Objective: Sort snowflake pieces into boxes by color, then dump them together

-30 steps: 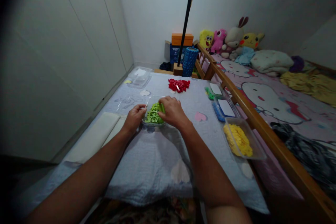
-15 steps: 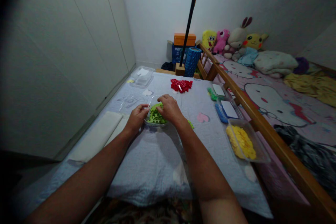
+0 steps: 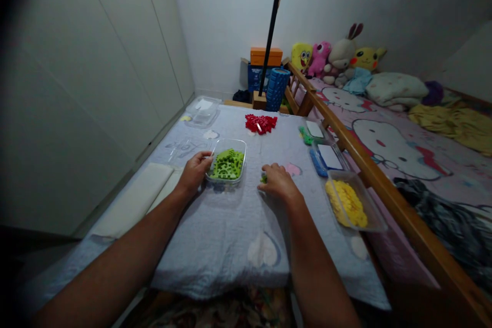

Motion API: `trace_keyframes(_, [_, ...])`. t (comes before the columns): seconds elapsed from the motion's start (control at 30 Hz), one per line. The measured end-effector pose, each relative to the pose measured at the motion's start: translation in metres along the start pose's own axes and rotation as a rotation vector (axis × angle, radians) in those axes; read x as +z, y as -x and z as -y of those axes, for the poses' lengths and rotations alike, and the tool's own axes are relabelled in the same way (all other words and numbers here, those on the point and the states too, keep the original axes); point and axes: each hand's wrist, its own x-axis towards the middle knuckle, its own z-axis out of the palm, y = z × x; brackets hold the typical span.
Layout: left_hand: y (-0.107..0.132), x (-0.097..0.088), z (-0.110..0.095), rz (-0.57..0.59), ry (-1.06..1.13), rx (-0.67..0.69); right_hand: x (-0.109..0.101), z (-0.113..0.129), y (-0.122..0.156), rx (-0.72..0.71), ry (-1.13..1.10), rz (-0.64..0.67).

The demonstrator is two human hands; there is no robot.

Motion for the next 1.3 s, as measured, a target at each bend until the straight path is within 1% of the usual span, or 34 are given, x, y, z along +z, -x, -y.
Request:
trace_keyframes(0.13, [0.000,-0.001,0.001,-0.005,0.009,0.009,0.006,0.002,0.001,0.029,0.019,-0.024])
trace_keyframes(0.23, [0.000,-0.001,0.000,-0.004,0.001,0.015,0.009,0.000,0.001,0.063,0.002,-0.059])
trace_keyframes(0.3, [0.000,0.000,-0.001,-0.006,-0.003,0.016,0.009,-0.001,0.001,0.077,-0.009,-0.060])
trace_keyframes(0.37, [0.000,0.000,-0.001,-0.010,-0.004,0.013,0.008,-0.001,0.002,0.071,-0.022,-0.058])
trace_keyframes(0.43, [0.000,0.000,0.000,-0.009,-0.006,0.009,0.005,0.000,0.001,0.048,-0.050,-0.087])
trace_keyframes(0.5, [0.000,0.000,0.000,-0.006,-0.007,0.007,-0.001,0.005,-0.002,-0.007,-0.110,-0.168])
trace_keyframes(0.57, [0.000,0.000,0.000,-0.002,-0.004,0.007,-0.010,0.013,-0.008,-0.105,-0.194,-0.288])
trace_keyframes(0.63, [0.001,0.000,0.000,0.004,0.000,0.007,-0.019,0.026,-0.014,-0.221,-0.273,-0.395])
trace_keyframes(0.7, [0.001,0.000,-0.001,0.008,0.000,0.005,-0.027,0.042,-0.021,-0.320,-0.309,-0.442])
trace_keyframes(0.8, [0.001,0.000,-0.002,0.005,0.003,0.005,-0.029,0.067,-0.030,-0.395,-0.269,-0.419])
trace_keyframes(0.9, [0.000,0.000,-0.002,0.009,0.012,0.001,-0.023,0.087,-0.037,-0.391,-0.178,-0.367])
trace_keyframes(0.97, [0.000,0.000,-0.001,0.014,0.021,0.000,-0.017,0.094,-0.040,-0.393,-0.123,-0.327])
trace_keyframes(1.07, [-0.001,0.001,-0.001,0.020,0.035,-0.001,-0.012,0.099,-0.042,-0.410,-0.071,-0.269])
trace_keyframes(1.17, [-0.001,0.001,0.000,0.020,0.040,-0.007,-0.009,0.099,-0.041,-0.410,-0.056,-0.230])
trace_keyframes(1.23, [-0.001,0.001,-0.001,0.021,0.032,-0.009,-0.009,0.096,-0.040,-0.400,-0.069,-0.235])
trace_keyframes(1.3, [0.000,0.001,-0.002,0.019,0.014,-0.008,-0.010,0.091,-0.038,-0.385,-0.106,-0.266])
